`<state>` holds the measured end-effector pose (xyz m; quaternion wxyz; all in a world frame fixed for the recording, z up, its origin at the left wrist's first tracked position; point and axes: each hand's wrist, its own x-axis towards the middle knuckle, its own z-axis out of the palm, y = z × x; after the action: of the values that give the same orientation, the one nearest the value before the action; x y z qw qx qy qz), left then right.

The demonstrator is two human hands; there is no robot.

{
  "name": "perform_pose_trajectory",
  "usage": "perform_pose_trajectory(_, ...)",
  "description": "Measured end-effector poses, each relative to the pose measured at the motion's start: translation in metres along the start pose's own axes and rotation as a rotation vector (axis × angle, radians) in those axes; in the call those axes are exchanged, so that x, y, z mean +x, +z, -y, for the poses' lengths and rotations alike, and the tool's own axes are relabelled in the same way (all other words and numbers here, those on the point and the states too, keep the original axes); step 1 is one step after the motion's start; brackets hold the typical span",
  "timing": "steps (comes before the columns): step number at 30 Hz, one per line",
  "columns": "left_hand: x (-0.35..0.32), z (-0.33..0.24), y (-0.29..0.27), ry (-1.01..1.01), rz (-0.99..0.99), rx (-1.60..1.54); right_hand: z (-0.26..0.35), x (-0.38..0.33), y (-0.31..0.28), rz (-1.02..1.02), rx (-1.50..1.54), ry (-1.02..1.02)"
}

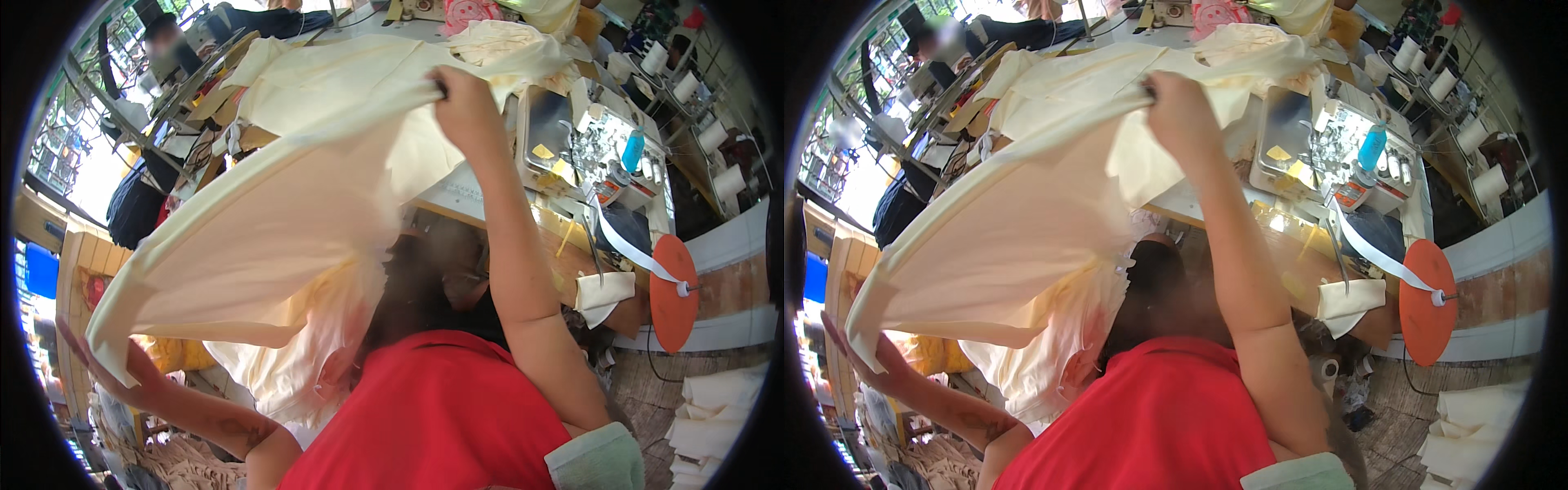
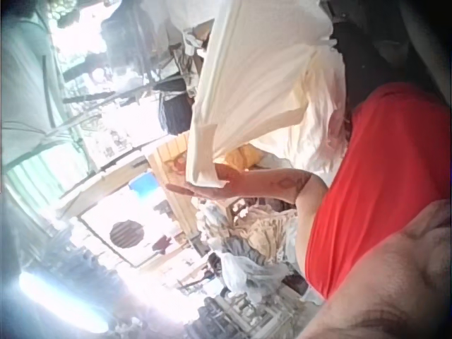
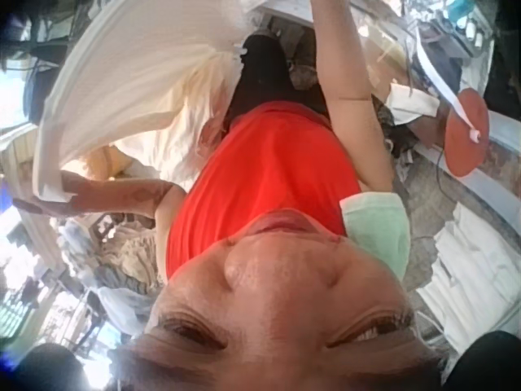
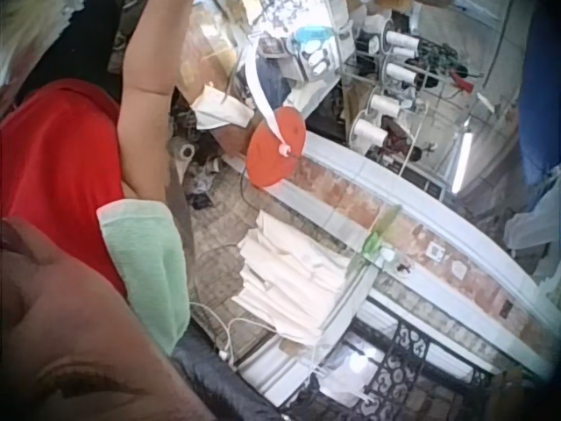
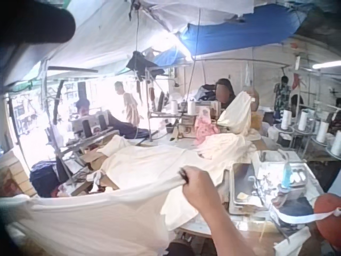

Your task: The person sorts and stacks pieces of light-colored fabric by hand, handling them one at a time and placing them into a pile.

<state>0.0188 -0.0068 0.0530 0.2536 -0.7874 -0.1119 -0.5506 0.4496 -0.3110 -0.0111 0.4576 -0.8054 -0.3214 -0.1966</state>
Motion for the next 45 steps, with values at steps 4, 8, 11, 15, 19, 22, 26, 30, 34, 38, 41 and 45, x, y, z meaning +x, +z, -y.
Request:
perform_pose_trajectory(4,-0.031,0.050,-0.034,-0.206,0.065,0.354,0.094,-0.023,-0.013,0.684,0.320,-0.220)
perform_pose_trajectory(8,-0.060,0.140,-0.040,-0.477,0.284,-0.091,0.093,-0.006,-0.007,0.754,0.667,-0.453)
perform_pose_trajectory(11,-0.046,0.129,0.015,-0.587,0.603,-0.491,0.091,0.044,0.034,0.578,0.812,0.090)
perform_pose_trajectory(15,-0.071,0.175,0.075,-1.079,0.510,-0.770,0.108,0.076,0.128,0.410,0.684,0.081)
perform_pose_trajectory(19,-0.045,0.192,-0.024,0.014,0.234,0.349,0.160,0.050,0.095,0.346,1.009,-0.051)
perform_pose_trajectory(22,-0.049,0.160,-0.101,-0.033,0.279,0.290,0.155,0.009,0.070,0.351,0.976,-0.121)
perform_pose_trajectory(26,-0.176,0.157,-0.178,-0.921,0.371,-0.300,0.119,-0.056,0.091,0.637,1.056,0.137)
perform_pose_trajectory(30,-0.204,0.032,-0.127,-1.477,0.666,-0.610,0.040,-0.134,0.150,0.782,0.862,0.043)
perform_pose_trajectory(34,-0.284,0.004,-0.101,-1.654,1.418,-0.517,0.000,-0.195,0.153,0.970,0.461,-0.151)
perform_pose_trajectory(38,-0.257,-0.054,-0.028,-0.814,1.118,0.000,0.005,-0.212,0.108,0.755,0.414,-0.099)
perform_pose_trajectory(41,-0.196,-0.115,0.053,-1.103,0.998,-0.648,0.003,-0.214,0.082,0.822,0.155,0.252)
perform_pose_trajectory(45,-0.155,-0.200,0.136,-0.749,1.047,-1.120,-0.025,-0.246,0.085,0.761,0.039,0.316)
